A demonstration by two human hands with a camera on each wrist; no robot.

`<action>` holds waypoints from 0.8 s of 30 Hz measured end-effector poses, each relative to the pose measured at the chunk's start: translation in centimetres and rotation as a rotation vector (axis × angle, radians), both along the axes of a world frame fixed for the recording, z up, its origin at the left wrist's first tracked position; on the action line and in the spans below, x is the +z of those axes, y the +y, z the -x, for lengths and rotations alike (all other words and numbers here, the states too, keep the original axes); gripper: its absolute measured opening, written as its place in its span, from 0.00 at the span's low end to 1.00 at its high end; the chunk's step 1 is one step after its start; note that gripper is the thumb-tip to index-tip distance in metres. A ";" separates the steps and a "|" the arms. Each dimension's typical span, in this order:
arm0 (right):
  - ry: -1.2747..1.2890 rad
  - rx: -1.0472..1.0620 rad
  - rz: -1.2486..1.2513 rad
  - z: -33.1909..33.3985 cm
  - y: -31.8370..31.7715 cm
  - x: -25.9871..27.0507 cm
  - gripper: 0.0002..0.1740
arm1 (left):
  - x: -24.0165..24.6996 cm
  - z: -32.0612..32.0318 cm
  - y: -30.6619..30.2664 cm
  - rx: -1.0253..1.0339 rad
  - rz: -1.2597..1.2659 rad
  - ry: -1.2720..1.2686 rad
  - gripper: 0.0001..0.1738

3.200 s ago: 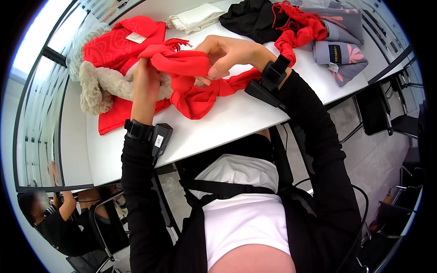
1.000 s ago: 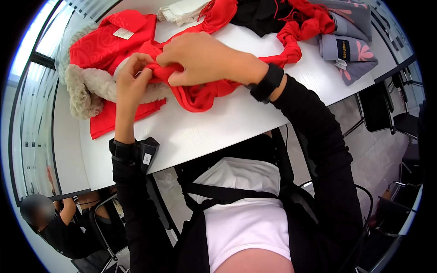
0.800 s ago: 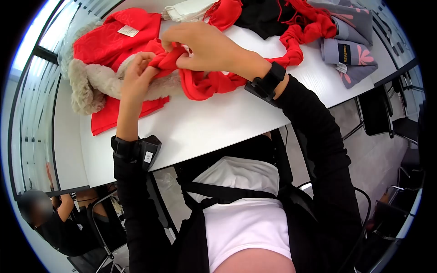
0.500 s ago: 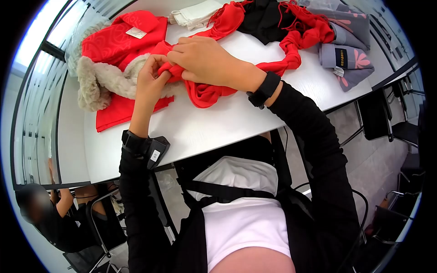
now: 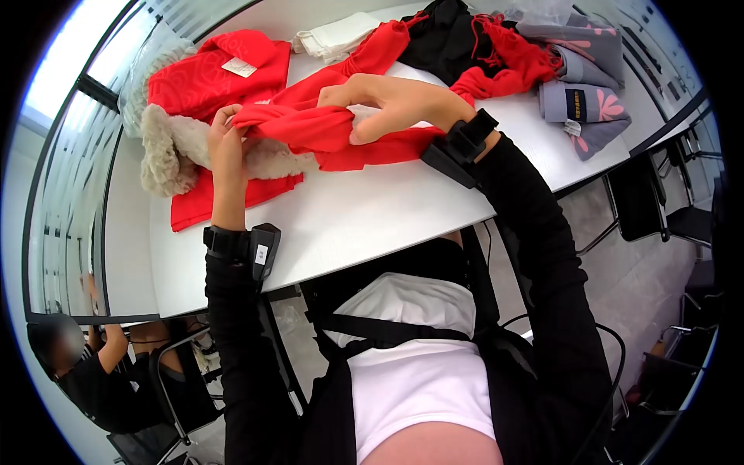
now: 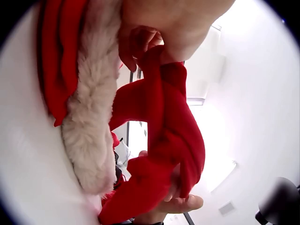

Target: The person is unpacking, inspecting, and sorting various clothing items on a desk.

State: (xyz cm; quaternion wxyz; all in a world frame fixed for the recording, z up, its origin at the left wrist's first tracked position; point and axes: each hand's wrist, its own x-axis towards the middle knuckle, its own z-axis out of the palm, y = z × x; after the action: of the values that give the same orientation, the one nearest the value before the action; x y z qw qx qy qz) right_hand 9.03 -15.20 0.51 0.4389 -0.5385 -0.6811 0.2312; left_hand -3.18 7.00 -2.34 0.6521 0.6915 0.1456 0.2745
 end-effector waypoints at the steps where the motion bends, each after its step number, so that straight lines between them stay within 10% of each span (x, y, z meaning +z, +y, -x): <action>1: -0.030 -0.027 0.019 -0.2 -0.2 0.2 0.17 | 0.1 0.0 -0.1 0.024 0.012 -0.014 0.07; 15: 0.022 -0.036 -0.277 1.2 -0.4 0.9 0.14 | 0.7 0.0 0.9 0.206 0.050 -0.129 0.13; 24: 0.063 0.134 0.041 1.9 -0.8 1.1 0.18 | 0.0 -0.6 1.6 0.162 0.101 -0.171 0.19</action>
State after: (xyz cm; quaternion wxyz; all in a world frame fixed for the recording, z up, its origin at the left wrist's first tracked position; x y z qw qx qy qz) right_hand 7.13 -16.01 1.61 0.4326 -0.4929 -0.6965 0.2911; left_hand -2.59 8.56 -2.34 0.6718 0.6177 0.1584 0.3768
